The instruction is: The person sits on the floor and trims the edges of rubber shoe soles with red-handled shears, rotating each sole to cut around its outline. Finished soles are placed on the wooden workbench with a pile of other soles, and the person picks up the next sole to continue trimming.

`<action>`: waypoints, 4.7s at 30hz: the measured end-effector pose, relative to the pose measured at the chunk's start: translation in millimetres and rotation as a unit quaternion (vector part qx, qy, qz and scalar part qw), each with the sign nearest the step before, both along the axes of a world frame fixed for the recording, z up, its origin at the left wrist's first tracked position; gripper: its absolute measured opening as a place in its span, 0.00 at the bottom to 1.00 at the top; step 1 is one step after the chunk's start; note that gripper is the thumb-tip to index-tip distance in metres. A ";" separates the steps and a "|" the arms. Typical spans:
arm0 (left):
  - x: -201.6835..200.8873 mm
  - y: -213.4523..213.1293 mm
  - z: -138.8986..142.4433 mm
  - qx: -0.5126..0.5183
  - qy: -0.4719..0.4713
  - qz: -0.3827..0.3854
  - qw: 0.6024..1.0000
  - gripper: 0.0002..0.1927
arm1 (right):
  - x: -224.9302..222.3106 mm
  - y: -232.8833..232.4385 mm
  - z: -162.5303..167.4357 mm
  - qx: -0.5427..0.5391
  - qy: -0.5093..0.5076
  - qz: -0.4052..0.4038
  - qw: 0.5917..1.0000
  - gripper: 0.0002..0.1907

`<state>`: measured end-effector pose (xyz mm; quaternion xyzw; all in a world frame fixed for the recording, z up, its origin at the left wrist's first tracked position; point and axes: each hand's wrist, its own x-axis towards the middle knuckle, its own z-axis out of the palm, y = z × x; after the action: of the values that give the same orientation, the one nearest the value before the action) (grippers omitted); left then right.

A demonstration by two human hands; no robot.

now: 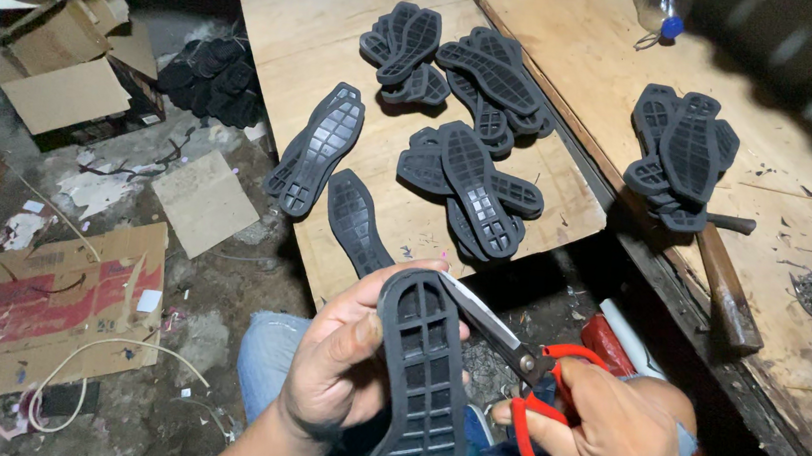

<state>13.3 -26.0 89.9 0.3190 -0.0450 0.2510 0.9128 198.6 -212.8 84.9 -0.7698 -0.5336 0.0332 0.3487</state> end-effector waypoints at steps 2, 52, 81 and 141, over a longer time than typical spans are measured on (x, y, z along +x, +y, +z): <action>-1.1 1.4 0.0 -0.013 0.006 -0.012 1.000 0.38 | 0.8 -0.5 2.6 0.025 -0.009 0.015 1.000 0.23; -12.9 -10.0 2.8 -0.050 0.105 -0.137 0.984 0.35 | 29.9 -14.4 24.9 0.024 -0.100 0.093 0.990 0.29; -8.7 -27.4 31.4 0.447 0.321 -0.096 0.829 0.17 | 0.2 9.1 -1.6 0.118 0.555 -0.050 0.822 0.15; -27.0 -10.4 -2.4 0.262 0.116 0.259 0.922 0.48 | 3.0 -9.8 -0.5 -0.001 -0.013 0.015 1.000 0.28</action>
<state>-13.7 -36.3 87.5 0.5741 0.0816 0.4188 0.6988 201.6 -222.6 84.3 -0.7621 -0.5500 0.0287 0.3404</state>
